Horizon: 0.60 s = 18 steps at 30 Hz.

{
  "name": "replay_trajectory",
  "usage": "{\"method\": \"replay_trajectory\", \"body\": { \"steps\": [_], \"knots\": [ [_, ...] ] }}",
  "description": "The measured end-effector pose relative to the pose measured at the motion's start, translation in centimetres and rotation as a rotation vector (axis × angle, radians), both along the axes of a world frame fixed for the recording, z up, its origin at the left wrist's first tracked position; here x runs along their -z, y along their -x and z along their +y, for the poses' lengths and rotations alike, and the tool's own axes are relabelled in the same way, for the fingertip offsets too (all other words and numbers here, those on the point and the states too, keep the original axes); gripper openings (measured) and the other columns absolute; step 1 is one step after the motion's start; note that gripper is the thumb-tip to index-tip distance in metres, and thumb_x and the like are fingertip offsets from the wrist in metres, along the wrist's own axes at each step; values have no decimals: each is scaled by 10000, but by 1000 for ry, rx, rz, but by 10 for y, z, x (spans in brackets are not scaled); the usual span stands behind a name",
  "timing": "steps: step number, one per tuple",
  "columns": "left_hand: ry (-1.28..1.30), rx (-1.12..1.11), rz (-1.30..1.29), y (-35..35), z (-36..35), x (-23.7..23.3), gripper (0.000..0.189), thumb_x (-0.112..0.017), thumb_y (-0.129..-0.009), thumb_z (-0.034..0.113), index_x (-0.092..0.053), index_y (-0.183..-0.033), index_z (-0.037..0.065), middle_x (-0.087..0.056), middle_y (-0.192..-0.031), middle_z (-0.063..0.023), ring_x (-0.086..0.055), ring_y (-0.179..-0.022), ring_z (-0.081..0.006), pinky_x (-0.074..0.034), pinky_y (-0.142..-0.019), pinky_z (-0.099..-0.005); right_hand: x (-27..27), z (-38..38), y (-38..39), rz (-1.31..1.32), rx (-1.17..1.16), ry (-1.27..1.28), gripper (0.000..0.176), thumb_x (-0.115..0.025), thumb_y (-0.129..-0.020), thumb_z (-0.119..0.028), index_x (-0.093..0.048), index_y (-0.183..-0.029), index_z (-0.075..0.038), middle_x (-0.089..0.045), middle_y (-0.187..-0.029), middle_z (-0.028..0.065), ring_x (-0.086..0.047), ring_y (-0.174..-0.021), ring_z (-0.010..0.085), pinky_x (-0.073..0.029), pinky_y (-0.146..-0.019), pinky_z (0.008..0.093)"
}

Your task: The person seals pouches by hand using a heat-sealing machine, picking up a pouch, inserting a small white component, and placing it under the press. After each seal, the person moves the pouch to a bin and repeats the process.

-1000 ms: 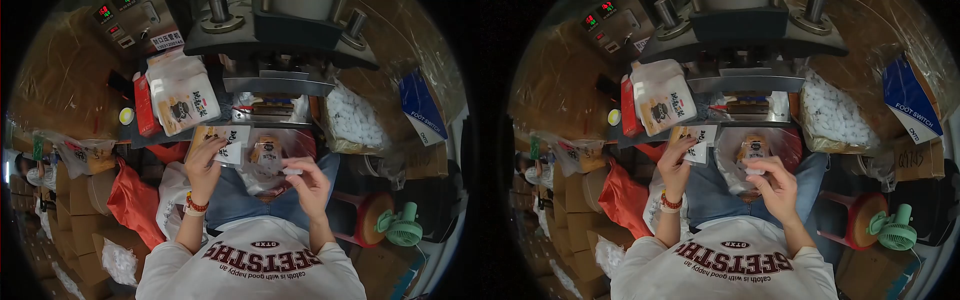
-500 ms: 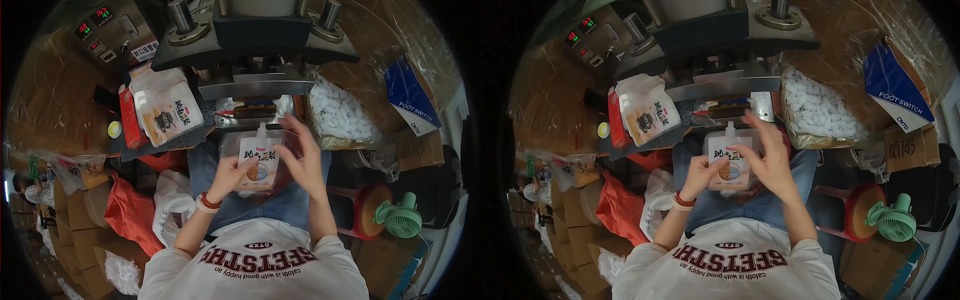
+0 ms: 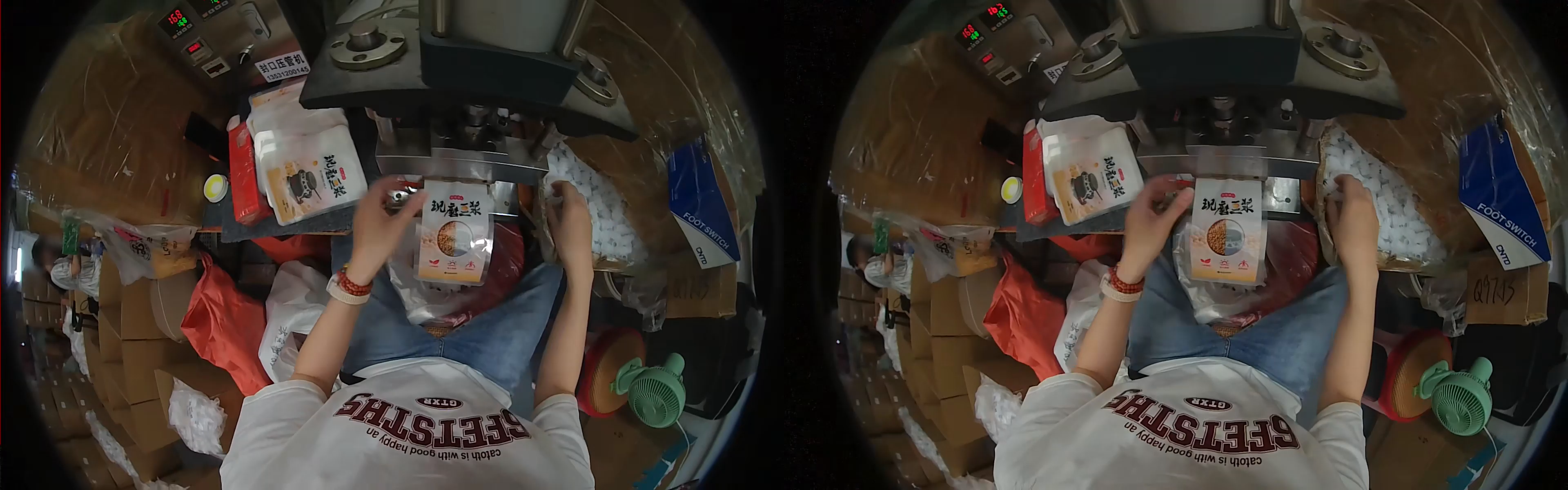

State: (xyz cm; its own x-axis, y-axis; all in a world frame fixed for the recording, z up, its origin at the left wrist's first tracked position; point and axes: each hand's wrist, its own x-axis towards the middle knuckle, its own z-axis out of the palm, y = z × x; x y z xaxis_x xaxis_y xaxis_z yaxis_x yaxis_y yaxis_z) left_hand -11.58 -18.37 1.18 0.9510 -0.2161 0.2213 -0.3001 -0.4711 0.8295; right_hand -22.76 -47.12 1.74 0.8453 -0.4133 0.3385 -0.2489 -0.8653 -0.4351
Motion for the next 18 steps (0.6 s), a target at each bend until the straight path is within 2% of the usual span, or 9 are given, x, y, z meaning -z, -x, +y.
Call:
{"method": "replay_trajectory", "body": {
  "steps": [1,2,4,5,9,11,12,16,18],
  "knots": [
    [-338,-153,-436,-7,10,-4,683,-742,-794,421,-519,-1296,16,-561,-1288,-150,-510,-1204,-283,-386,-1004,-447,-1,-1,0,-24,-4,-94,295,-622,-817,-40,-574,-1106,-10,-617,-1029,157,-567,-981,361,-470,-827,427],
    [-340,-157,-439,-13,25,3,683,-742,-794,421,-519,-1296,16,-561,-1288,-150,-510,-1204,-283,-386,-1004,-447,-3,0,0,-20,-23,-106,252,-614,-827,-42,-573,-1075,-14,-619,-1034,161,-567,-974,357,-469,-825,423],
    [-814,-180,-468,-17,60,25,854,-750,-729,509,-426,-1390,75,-402,-1453,-149,-294,-1377,-352,-261,-1086,-503,2,-6,0,-63,-86,-81,255,-611,-826,-33,-570,-1077,-14,-614,-1020,162,-563,-963,358,-468,-826,412],
    [-835,-64,-522,-8,71,23,743,-748,-759,318,-436,-1391,82,-424,-1452,-130,-351,-1366,-332,-308,-1079,-472,3,-8,-1,-107,-148,-51,257,-607,-826,-23,-568,-1079,-14,-610,-1006,163,-559,-951,358,-467,-827,402],
    [-595,138,-398,15,97,26,591,-662,-727,72,-543,-1306,84,-568,-1316,-111,-513,-1246,-304,-412,-1012,-416,-5,-1,7,-184,-147,187,231,-592,-858,-7,-562,-1087,-21,-618,-1009,125,-599,-945,283,-470,-818,377],
    [-265,94,-256,25,92,10,521,-543,-651,-64,-663,-1138,76,-684,-1106,-94,-632,-1089,-283,-497,-912,-361,-21,10,11,-490,-91,-467,215,-581,-880,27,-560,-1088,-21,-626,-1040,76,-620,-949,170,-481,-798,317],
    [-259,93,-257,30,86,3,521,-543,-651,-64,-663,-1138,76,-684,-1106,-94,-632,-1089,-283,-497,-912,-361,-36,24,16,-490,-93,-461,215,-581,-880,27,-560,-1088,-21,-626,-1040,76,-620,-949,170,-481,-798,317],
    [-41,122,-409,53,59,-22,448,-515,-621,-68,-713,-1001,62,-712,-1003,-81,-660,-1029,-271,-517,-876,-342,-77,112,47,-487,-531,-1145,177,-578,-885,43,-581,-1057,1,-621,-1084,101,-621,-925,141,-485,-816,293],
    [-68,189,-493,60,51,-28,477,-521,-599,-59,-705,-1021,66,-706,-1028,-70,-656,-1035,-260,-522,-864,-341,-65,125,40,-348,-639,-674,238,-588,-833,88,-613,-1054,6,-626,-1087,122,-625,-927,188,-505,-803,324]
  ]
}}
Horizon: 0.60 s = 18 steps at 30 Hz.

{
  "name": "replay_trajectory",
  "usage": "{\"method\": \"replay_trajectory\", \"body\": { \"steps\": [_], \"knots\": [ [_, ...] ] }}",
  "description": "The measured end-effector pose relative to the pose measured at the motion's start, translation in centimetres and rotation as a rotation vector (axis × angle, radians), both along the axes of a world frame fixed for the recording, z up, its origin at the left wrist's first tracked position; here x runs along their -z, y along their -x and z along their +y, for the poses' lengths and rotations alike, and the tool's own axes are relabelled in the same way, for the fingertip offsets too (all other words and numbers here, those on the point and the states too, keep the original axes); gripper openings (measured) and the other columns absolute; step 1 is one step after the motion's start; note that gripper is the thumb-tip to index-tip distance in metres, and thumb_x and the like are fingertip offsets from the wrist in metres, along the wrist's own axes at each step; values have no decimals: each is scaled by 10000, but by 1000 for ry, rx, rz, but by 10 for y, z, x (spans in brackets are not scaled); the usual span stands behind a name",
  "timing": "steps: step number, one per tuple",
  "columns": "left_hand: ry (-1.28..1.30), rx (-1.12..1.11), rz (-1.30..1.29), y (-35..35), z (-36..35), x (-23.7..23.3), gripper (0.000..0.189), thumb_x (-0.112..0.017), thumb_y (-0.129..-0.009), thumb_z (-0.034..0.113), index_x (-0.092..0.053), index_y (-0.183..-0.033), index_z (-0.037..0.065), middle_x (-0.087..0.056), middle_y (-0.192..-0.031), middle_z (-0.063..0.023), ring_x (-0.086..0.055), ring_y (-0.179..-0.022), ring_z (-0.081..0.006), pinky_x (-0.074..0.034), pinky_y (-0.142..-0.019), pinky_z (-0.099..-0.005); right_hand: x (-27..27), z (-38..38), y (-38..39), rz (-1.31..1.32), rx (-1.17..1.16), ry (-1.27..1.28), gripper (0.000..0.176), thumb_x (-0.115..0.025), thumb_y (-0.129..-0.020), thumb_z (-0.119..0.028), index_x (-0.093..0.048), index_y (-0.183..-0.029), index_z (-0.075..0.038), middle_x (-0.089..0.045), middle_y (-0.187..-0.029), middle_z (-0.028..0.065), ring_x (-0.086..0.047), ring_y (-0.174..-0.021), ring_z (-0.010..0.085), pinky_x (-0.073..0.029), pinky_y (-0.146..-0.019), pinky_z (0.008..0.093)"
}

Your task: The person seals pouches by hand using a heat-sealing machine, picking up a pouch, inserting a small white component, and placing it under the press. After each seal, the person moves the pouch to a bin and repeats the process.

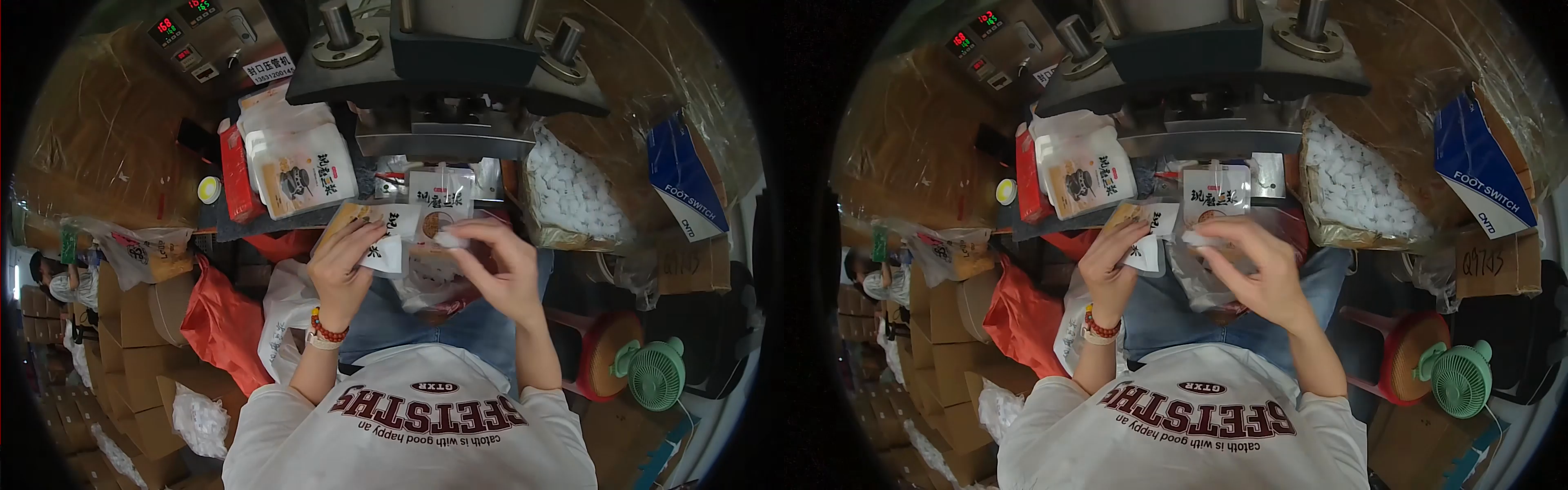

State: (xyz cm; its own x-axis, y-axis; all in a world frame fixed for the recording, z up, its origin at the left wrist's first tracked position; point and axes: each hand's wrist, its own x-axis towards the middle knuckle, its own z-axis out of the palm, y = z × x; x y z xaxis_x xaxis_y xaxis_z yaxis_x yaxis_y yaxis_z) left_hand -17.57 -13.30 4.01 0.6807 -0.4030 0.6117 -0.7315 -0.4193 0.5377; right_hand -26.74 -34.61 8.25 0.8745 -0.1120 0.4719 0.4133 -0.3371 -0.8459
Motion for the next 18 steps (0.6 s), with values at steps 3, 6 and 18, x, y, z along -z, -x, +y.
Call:
{"method": "replay_trajectory", "body": {
  "steps": [3,6,18],
  "knots": [
    [-167,4,-83,8,-4,-16,477,-542,-604,-46,-696,-1039,76,-702,-1046,-57,-657,-1019,-264,-529,-843,-353,5,-3,-7,-149,-56,429,321,-613,-767,88,-634,-1078,8,-621,-1085,134,-616,-931,273,-508,-817,350],
    [-209,204,18,7,-7,-25,485,-551,-596,-35,-686,-1048,78,-697,-1063,-37,-666,-957,-286,-546,-778,-346,-12,-7,-4,-182,-69,645,418,-635,-738,50,-612,-1152,1,-608,-1115,134,-588,-963,328,-495,-849,371],
    [547,416,1584,-48,-85,27,291,-673,-900,190,-646,-1047,-61,-696,-984,-105,-675,-832,-133,-544,-731,-264,23,-103,-19,222,708,547,208,-626,-852,-70,-639,-1053,-16,-637,-1025,154,-599,-951,322,-489,-815,392]
  ]
}}
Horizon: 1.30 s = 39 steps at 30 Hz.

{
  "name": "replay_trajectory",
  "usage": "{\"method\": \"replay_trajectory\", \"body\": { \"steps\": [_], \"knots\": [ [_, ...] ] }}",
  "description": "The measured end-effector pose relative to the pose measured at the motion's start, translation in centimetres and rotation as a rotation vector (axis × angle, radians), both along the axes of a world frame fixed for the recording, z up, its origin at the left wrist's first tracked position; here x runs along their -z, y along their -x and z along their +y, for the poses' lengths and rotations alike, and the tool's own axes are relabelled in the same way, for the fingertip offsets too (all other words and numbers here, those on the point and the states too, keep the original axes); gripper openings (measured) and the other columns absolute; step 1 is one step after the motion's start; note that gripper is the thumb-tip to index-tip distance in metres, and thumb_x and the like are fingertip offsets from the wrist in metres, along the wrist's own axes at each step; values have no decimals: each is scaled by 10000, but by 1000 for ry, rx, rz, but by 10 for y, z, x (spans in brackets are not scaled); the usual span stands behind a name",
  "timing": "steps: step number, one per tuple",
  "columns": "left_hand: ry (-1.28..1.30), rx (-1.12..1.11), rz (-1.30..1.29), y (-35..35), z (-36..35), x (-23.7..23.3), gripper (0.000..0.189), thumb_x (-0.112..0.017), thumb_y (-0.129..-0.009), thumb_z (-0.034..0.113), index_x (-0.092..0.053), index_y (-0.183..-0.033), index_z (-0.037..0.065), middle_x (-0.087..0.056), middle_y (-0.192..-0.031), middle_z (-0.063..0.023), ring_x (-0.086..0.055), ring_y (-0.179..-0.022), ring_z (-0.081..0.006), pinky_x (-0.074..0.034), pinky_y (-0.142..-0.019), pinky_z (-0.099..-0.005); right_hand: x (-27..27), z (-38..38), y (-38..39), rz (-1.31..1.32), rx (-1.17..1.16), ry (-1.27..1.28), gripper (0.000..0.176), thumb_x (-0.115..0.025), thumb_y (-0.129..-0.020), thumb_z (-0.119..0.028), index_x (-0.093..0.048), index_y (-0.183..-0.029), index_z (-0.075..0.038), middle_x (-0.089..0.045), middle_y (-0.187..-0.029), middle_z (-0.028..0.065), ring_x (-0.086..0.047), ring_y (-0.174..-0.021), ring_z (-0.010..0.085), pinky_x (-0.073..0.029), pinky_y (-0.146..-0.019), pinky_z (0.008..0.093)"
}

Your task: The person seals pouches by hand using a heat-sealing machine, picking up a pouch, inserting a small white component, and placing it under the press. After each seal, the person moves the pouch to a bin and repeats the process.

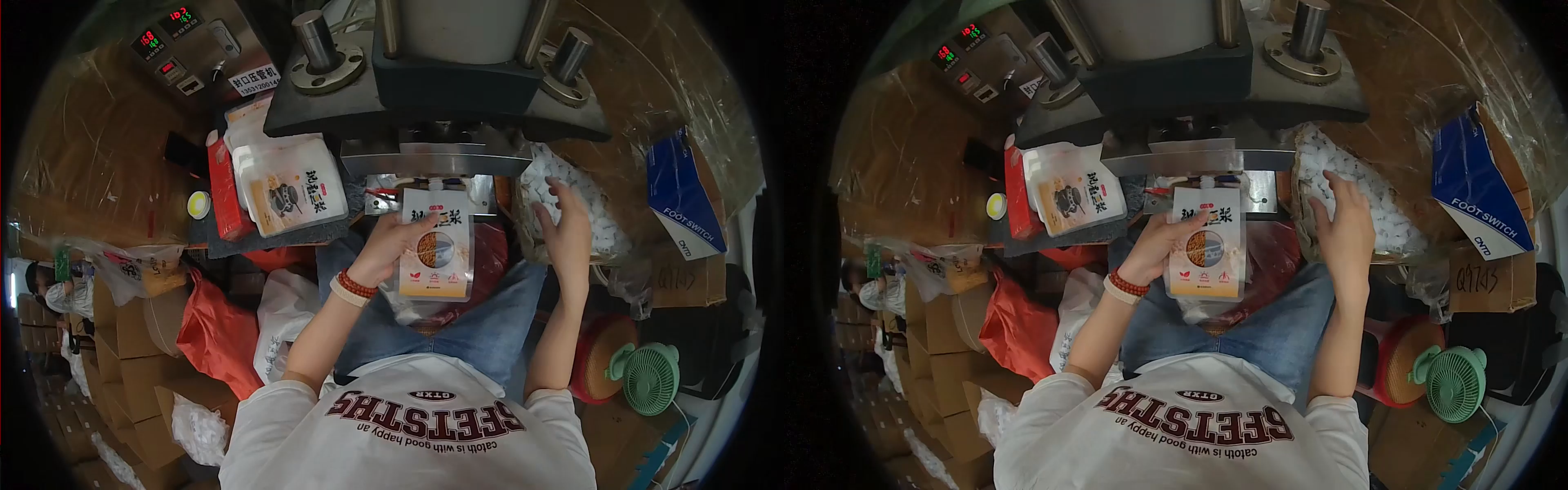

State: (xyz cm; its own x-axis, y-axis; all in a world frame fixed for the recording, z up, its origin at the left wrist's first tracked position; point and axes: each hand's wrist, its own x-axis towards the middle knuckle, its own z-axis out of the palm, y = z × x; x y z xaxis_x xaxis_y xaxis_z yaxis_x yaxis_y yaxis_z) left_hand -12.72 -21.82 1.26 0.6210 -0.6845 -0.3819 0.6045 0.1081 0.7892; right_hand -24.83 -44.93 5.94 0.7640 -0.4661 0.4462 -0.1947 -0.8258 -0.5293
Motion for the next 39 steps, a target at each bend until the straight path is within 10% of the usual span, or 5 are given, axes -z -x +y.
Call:
{"method": "replay_trajectory", "body": {
  "steps": [6,11,22,31,39],
  "knots": [
    [-34,-11,-42,-9,7,12,359,-688,-889,266,-639,-1079,-34,-699,-985,-92,-673,-849,-146,-527,-742,-271,40,-15,-9,247,1,55,246,-629,-831,-94,-629,-1059,-2,-617,-981,176,-563,-949,357,-466,-825,426],
    [-1467,-501,-1699,-15,65,-22,763,-786,-721,443,-503,-1326,75,-520,-1339,-135,-484,-1258,-262,-354,-1036,-445,33,-14,-10,22,32,-92,137,-592,-897,-73,-608,-1004,12,-620,-906,117,-592,-841,247,-471,-753,334],
    [-601,-414,-1406,27,112,-10,432,-540,-654,-76,-698,-1037,45,-699,-1051,-107,-663,-1018,-277,-514,-893,-349,-20,97,6,-313,-726,-1133,274,-672,-838,26,-558,-1085,-4,-641,-964,51,-599,-844,99,-468,-743,220],
    [-578,-263,-1769,52,92,-53,450,-574,-598,-71,-705,-1009,58,-707,-1006,-64,-675,-941,-251,-544,-780,-331,-41,104,3,-83,-832,178,341,-712,-776,-95,-654,-1107,-34,-571,-878,101,-551,-767,265,-468,-678,327],
    [-353,54,-416,41,35,11,203,-660,-890,143,-671,-1009,-21,-709,-925,-76,-667,-751,-113,-537,-670,-273,-37,69,2,-141,-397,-96,468,-745,-779,-146,-584,-1200,-18,-582,-919,118,-557,-823,260,-466,-747,344]
  ]
}}
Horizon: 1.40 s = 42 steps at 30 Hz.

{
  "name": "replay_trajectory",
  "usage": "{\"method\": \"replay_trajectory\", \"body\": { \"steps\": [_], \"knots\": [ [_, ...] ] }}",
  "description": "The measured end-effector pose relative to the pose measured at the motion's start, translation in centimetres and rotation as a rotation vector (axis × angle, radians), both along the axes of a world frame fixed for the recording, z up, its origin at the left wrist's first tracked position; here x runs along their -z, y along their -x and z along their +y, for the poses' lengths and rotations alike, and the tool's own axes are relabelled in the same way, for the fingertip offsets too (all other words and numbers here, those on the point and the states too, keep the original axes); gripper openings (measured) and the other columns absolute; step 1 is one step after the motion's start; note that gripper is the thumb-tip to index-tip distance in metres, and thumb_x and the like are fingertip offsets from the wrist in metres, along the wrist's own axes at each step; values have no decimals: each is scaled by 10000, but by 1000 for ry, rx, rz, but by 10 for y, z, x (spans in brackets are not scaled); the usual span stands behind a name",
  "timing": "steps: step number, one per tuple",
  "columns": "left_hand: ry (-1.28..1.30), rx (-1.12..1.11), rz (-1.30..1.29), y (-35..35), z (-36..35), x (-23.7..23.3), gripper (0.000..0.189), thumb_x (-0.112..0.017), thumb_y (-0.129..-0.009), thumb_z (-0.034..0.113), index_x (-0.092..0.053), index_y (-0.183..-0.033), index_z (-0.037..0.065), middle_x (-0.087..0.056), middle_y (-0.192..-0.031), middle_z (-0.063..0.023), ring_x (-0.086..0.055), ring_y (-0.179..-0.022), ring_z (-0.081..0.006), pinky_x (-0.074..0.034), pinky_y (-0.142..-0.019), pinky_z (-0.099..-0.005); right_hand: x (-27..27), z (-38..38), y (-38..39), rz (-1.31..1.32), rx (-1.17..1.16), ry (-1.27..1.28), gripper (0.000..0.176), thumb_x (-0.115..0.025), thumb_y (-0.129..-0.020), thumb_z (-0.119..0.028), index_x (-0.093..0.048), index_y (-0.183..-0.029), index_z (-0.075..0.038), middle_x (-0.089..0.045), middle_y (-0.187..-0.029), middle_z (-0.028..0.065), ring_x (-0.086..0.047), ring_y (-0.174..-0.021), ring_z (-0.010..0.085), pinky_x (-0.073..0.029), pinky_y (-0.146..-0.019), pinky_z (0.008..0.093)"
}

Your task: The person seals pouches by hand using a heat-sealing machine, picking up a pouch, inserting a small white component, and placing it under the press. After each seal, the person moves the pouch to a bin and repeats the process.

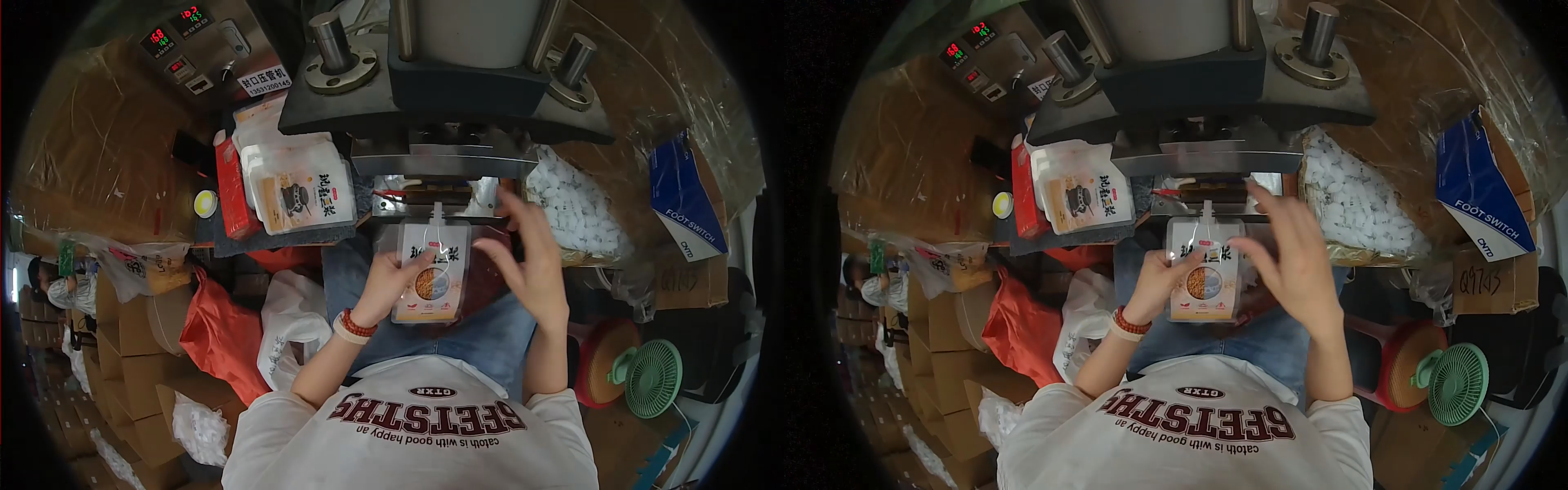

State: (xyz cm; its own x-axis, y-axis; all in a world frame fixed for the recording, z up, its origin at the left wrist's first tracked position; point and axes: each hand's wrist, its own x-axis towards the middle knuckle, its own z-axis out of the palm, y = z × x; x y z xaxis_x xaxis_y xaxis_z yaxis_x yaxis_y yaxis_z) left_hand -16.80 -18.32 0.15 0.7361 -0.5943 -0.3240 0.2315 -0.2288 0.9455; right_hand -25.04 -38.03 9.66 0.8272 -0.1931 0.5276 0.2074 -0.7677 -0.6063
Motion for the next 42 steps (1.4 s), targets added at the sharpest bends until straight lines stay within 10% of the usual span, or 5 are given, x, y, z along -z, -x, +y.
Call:
{"method": "replay_trajectory", "body": {
  "steps": [11,16,24,35,42],
  "knots": [
    [403,-192,378,-39,-29,2,287,-681,-901,227,-657,-991,-44,-694,-919,-75,-669,-794,-136,-540,-666,-272,71,-74,-24,289,563,226,224,-623,-843,-62,-638,-1057,2,-607,-964,156,-588,-959,351,-490,-788,428],
    [-985,-523,-1610,-56,24,-39,525,-729,-816,323,-569,-1251,77,-684,-1061,-66,-643,-1021,-267,-462,-930,-382,83,-89,-17,191,480,304,191,-607,-853,-38,-637,-1034,14,-615,-945,168,-603,-901,355,-491,-793,408],
    [-538,-133,-1224,-37,104,4,504,-585,-677,-13,-657,-1161,108,-672,-1140,-77,-620,-1101,-260,-451,-973,-404,33,-8,2,-312,87,-433,188,-654,-809,98,-628,-987,47,-661,-991,124,-627,-912,214,-490,-819,282],
    [-342,-249,-1552,0,65,-53,450,-550,-627,-52,-704,-1037,53,-694,-1051,-74,-645,-1031,-288,-514,-878,-374,2,43,5,-259,-320,194,377,-624,-676,17,-614,-1052,32,-623,-1016,146,-620,-874,300,-518,-757,355],
    [-605,-199,-1316,-35,70,14,450,-624,-684,-23,-657,-1118,94,-652,-1101,-93,-615,-1015,-315,-501,-886,-390,32,44,-3,-158,-345,-94,317,-666,-732,87,-620,-1042,43,-636,-991,162,-622,-858,310,-521,-724,366]
  ]
}}
